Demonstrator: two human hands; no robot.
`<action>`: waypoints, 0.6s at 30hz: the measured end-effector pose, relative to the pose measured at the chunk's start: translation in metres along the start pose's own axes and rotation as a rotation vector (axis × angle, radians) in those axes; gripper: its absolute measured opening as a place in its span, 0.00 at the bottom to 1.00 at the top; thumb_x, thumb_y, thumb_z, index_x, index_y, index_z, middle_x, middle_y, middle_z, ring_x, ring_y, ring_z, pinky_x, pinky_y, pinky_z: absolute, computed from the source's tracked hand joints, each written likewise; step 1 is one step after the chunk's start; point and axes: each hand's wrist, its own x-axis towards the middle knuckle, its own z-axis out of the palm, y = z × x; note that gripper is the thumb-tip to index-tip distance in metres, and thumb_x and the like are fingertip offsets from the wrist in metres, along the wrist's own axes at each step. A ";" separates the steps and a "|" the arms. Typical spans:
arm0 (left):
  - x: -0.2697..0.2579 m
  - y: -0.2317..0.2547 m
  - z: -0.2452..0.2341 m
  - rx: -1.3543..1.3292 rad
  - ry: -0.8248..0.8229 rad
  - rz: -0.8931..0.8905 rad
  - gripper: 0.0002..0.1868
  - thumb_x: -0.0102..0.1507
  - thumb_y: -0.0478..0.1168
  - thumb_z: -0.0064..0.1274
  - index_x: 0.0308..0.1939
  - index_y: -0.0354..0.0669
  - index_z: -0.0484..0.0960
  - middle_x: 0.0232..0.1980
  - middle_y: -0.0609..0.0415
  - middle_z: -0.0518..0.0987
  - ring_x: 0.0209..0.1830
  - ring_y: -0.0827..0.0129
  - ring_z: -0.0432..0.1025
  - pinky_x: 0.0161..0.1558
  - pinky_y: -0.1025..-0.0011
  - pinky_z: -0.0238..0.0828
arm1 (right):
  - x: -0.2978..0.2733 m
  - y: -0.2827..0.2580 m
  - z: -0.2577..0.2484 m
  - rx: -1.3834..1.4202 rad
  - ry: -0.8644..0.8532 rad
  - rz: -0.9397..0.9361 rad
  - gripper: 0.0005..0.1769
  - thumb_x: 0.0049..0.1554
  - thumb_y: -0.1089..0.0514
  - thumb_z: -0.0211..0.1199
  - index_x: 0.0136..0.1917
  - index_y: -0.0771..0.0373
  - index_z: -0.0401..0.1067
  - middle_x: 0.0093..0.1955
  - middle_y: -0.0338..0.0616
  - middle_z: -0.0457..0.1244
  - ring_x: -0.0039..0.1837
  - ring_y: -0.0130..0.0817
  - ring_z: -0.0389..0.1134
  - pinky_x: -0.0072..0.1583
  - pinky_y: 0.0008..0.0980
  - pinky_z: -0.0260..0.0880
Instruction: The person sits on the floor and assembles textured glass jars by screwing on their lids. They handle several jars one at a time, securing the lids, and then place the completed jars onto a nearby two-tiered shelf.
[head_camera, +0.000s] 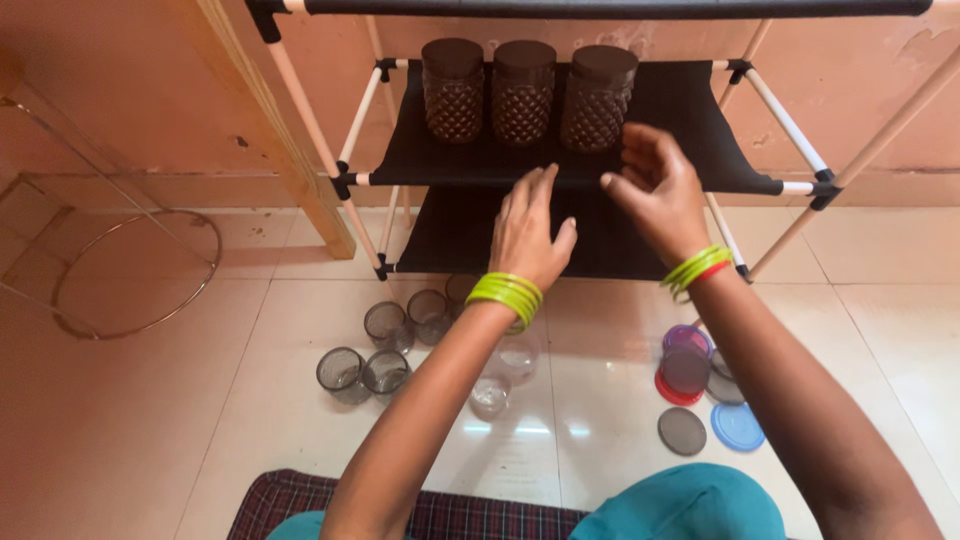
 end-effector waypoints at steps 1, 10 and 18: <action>-0.012 0.001 -0.005 -0.022 -0.003 -0.001 0.38 0.60 0.41 0.58 0.74 0.40 0.63 0.73 0.38 0.66 0.72 0.43 0.62 0.71 0.53 0.60 | -0.014 -0.007 0.003 0.027 -0.016 -0.002 0.33 0.57 0.63 0.70 0.73 0.67 0.63 0.71 0.53 0.62 0.73 0.41 0.65 0.72 0.38 0.65; -0.124 -0.009 -0.043 -0.150 -0.129 -0.201 0.37 0.61 0.38 0.57 0.74 0.40 0.63 0.73 0.38 0.66 0.73 0.44 0.62 0.70 0.55 0.60 | -0.143 -0.003 0.045 0.115 -0.169 0.106 0.29 0.56 0.66 0.67 0.69 0.66 0.66 0.69 0.48 0.63 0.70 0.39 0.66 0.70 0.36 0.69; -0.229 -0.050 -0.040 -0.129 -0.229 -0.357 0.37 0.59 0.37 0.59 0.71 0.39 0.64 0.70 0.38 0.68 0.72 0.45 0.63 0.69 0.57 0.61 | -0.233 0.067 0.078 0.093 -0.289 0.420 0.27 0.54 0.62 0.68 0.67 0.62 0.69 0.67 0.45 0.64 0.68 0.38 0.68 0.65 0.35 0.73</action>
